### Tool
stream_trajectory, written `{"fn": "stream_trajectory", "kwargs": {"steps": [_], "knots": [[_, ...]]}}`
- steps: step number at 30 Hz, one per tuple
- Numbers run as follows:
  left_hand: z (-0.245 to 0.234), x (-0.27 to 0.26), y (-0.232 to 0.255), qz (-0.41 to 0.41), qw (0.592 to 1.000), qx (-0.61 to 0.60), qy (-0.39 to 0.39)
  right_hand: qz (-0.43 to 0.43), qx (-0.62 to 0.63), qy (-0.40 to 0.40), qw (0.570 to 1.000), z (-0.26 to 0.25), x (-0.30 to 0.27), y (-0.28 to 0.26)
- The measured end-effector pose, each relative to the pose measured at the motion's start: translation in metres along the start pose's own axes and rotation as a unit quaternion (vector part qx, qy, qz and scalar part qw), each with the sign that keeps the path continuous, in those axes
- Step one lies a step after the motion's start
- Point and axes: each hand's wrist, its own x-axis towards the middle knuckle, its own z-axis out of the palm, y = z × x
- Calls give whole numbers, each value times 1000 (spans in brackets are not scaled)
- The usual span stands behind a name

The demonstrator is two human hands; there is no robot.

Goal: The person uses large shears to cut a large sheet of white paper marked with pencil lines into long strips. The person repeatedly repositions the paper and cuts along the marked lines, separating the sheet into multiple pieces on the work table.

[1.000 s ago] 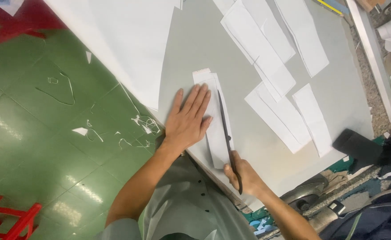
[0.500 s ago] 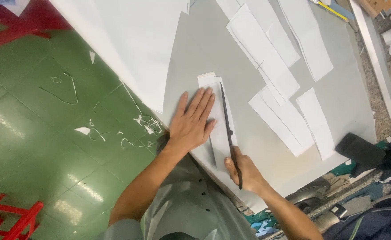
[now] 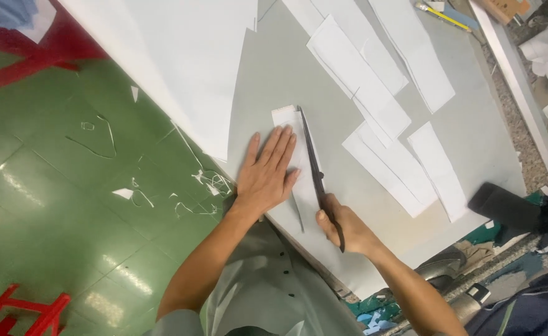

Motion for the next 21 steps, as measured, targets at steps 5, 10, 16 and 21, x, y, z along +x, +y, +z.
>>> {"fn": "stream_trajectory", "kwargs": {"steps": [5, 10, 16, 21], "knots": [[-12, 3, 4, -5, 999, -2, -40, 3, 33, 47, 998, 1, 8, 7], [-54, 38, 13, -43, 971, 5, -235, -97, 127, 204, 966, 13, -4, 54], [-28, 134, 14, -52, 981, 170, 80, -89, 223, 336, 911, 39, -52, 129], [34, 116, 114, 243, 967, 76, 27, -78, 232, 389, 888, 72, -69, 191]]}}
